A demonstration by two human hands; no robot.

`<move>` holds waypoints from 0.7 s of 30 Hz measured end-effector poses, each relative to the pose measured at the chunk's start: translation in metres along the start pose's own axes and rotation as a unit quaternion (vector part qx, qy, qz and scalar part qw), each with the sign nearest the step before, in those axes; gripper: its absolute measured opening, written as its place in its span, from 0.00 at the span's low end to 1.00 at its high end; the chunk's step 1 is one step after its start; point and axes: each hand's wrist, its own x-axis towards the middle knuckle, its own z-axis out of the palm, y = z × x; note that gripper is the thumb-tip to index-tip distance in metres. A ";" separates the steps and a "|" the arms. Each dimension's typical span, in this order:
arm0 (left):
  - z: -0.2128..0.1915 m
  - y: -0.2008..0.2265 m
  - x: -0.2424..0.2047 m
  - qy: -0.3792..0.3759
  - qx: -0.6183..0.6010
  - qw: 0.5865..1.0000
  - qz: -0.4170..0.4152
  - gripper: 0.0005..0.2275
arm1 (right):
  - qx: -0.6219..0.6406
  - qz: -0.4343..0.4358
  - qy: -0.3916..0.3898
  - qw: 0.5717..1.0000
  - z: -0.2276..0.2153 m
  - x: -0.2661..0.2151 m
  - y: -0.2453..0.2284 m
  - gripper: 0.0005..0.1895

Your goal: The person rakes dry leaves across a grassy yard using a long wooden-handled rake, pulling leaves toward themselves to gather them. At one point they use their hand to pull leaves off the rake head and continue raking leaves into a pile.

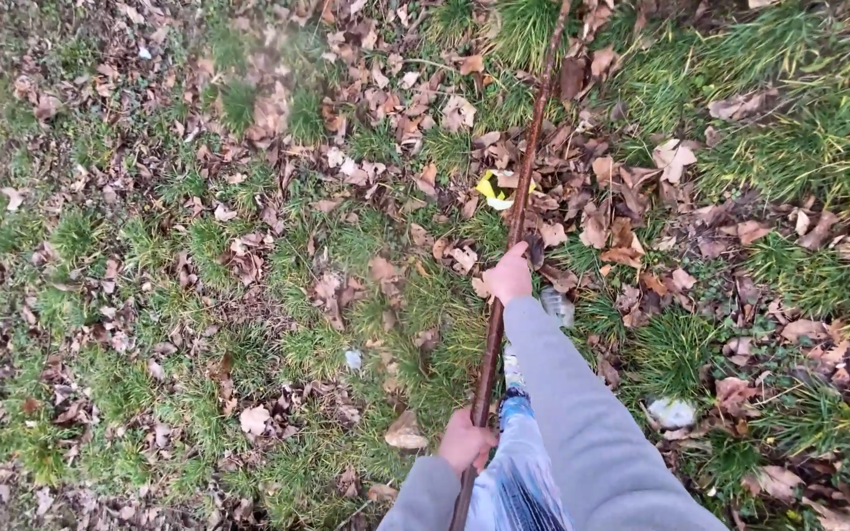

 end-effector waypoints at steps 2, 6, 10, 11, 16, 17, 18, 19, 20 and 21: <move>0.011 0.026 -0.030 0.008 0.019 1.000 -0.016 0.10 | 0.016 0.004 -0.002 1.000 -0.018 -0.031 -0.018 0.44; 0.023 0.038 -0.057 0.014 0.025 0.999 -0.028 0.13 | 0.018 -0.040 0.060 0.997 0.005 0.019 0.019 0.23; 0.028 0.029 -0.074 0.042 0.053 0.996 -0.060 0.18 | 0.071 -0.024 0.060 0.995 0.014 0.022 0.041 0.18; 0.025 0.018 -0.070 0.061 0.055 0.995 -0.056 0.14 | 0.076 -0.021 0.053 0.995 0.018 0.023 0.047 0.19; 0.013 0.003 -0.086 0.081 0.085 0.991 -0.061 0.14 | 0.088 -0.014 0.050 0.995 0.033 0.005 0.058 0.18; 0.011 0.001 -0.089 0.075 0.083 0.992 -0.063 0.15 | 0.076 -0.010 0.054 0.996 0.035 0.005 0.060 0.20; 0.010 0.000 -0.091 0.069 0.082 0.992 -0.064 0.16 | 0.065 -0.006 0.058 0.996 0.038 0.006 0.062 0.22; 0.007 -0.002 -0.097 0.069 0.081 0.992 -0.064 0.16 | 0.064 -0.007 0.057 0.996 0.033 -0.016 0.054 0.22; 0.005 -0.004 -0.102 0.068 0.094 0.990 -0.074 0.17 | 0.096 0.009 0.036 0.995 0.028 -0.037 0.047 0.20; 0.003 -0.007 -0.107 0.066 0.107 0.988 -0.085 0.19 | 0.127 0.025 0.014 0.991 0.023 -0.058 0.040 0.18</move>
